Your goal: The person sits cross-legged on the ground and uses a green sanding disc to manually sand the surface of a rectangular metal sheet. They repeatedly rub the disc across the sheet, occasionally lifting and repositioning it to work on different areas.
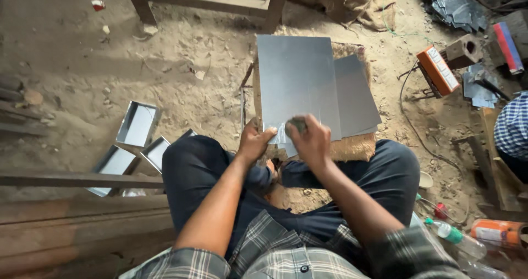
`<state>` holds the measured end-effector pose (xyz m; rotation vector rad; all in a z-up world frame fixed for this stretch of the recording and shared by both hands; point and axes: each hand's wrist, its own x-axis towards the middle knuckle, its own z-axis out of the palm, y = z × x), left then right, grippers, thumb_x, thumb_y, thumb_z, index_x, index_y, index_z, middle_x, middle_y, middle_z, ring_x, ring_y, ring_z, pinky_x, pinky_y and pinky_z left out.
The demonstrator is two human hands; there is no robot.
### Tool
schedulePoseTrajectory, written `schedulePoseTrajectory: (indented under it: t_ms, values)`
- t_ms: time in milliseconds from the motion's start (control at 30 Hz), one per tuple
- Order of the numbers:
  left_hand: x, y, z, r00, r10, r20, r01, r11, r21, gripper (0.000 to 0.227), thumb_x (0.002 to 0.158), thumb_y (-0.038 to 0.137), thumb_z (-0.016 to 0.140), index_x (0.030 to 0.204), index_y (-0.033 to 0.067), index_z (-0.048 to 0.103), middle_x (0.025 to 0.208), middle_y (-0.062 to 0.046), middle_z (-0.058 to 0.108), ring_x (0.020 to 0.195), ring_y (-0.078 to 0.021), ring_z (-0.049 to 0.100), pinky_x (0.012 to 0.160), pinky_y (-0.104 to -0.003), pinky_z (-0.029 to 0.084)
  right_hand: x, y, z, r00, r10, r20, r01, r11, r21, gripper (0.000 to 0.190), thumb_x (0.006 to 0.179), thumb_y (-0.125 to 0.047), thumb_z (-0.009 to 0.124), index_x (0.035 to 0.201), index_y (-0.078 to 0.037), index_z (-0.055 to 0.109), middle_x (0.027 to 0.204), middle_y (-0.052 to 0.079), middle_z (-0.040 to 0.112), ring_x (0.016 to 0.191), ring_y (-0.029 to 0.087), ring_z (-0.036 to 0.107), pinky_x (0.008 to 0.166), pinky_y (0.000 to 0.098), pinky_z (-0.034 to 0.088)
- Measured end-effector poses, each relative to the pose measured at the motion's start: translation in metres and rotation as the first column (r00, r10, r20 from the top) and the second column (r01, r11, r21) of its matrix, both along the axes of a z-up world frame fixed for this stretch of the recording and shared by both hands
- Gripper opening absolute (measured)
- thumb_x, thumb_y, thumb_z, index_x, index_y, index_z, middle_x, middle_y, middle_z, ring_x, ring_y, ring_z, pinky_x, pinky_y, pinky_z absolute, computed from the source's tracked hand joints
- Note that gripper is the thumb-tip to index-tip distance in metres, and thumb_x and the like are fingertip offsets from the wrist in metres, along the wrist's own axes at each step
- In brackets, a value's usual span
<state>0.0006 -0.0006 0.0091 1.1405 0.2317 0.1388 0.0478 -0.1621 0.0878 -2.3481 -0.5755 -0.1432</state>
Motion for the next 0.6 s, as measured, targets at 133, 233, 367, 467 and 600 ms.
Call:
schedulePoseTrajectory:
  t_ms: [133, 233, 367, 467, 600]
  values:
    - [-0.002, 0.002, -0.006, 1.000, 0.003, 0.020, -0.003, 1.000, -0.001, 0.030, 0.088, 0.013, 0.072, 0.115, 0.0005, 0.066, 0.098, -0.005, 0.073, 0.085, -0.0140, 0.067, 0.076, -0.031, 0.056, -0.022, -0.014, -0.006, 0.997, 0.019, -0.075, -0.019, 1.000, -0.005, 0.022, 0.095, -0.022, 0.075, 0.108, -0.005, 0.071, 0.096, 0.011, 0.078, 0.078, 0.018, 0.078, 0.066, 0.0284, 0.065]
    - [-0.001, 0.000, -0.005, 0.999, -0.005, 0.033, 0.006, 1.000, -0.004, 0.029, 0.089, 0.012, 0.072, 0.114, -0.0002, 0.067, 0.098, -0.006, 0.073, 0.085, -0.0148, 0.068, 0.076, -0.032, 0.056, -0.006, -0.005, -0.002, 0.999, -0.005, -0.047, 0.005, 1.000, -0.002, 0.022, 0.095, -0.020, 0.075, 0.109, -0.005, 0.072, 0.097, 0.012, 0.078, 0.079, 0.018, 0.077, 0.067, 0.0277, 0.065]
    - [-0.001, -0.001, -0.005, 0.999, 0.006, 0.034, -0.006, 1.000, -0.019, 0.030, 0.088, 0.012, 0.071, 0.115, 0.0017, 0.066, 0.100, -0.005, 0.073, 0.088, -0.0139, 0.068, 0.079, -0.031, 0.056, 0.011, 0.015, 0.007, 0.997, -0.035, 0.070, 0.031, 0.998, 0.061, 0.021, 0.092, -0.017, 0.076, 0.107, -0.003, 0.074, 0.093, 0.012, 0.079, 0.079, 0.017, 0.079, 0.069, 0.0290, 0.063]
    - [0.001, -0.003, -0.010, 0.998, 0.001, 0.066, 0.002, 0.999, -0.053, 0.029, 0.089, 0.012, 0.072, 0.115, 0.0006, 0.066, 0.101, -0.005, 0.073, 0.089, -0.0136, 0.067, 0.080, -0.031, 0.056, -0.008, 0.007, 0.009, 0.998, 0.013, 0.066, -0.017, 0.998, 0.059, 0.017, 0.095, -0.019, 0.075, 0.105, -0.005, 0.074, 0.094, 0.011, 0.079, 0.078, 0.016, 0.078, 0.066, 0.0273, 0.063]
    - [0.000, 0.000, -0.017, 0.998, -0.007, 0.058, 0.005, 0.999, 0.044, 0.027, 0.090, 0.012, 0.072, 0.114, 0.0004, 0.067, 0.100, -0.005, 0.073, 0.087, -0.0131, 0.067, 0.077, -0.031, 0.056, -0.027, -0.008, 0.003, 0.997, 0.064, 0.052, -0.067, 0.995, 0.069, 0.020, 0.092, -0.018, 0.076, 0.106, -0.003, 0.073, 0.093, 0.012, 0.078, 0.078, 0.017, 0.078, 0.068, 0.0282, 0.063]
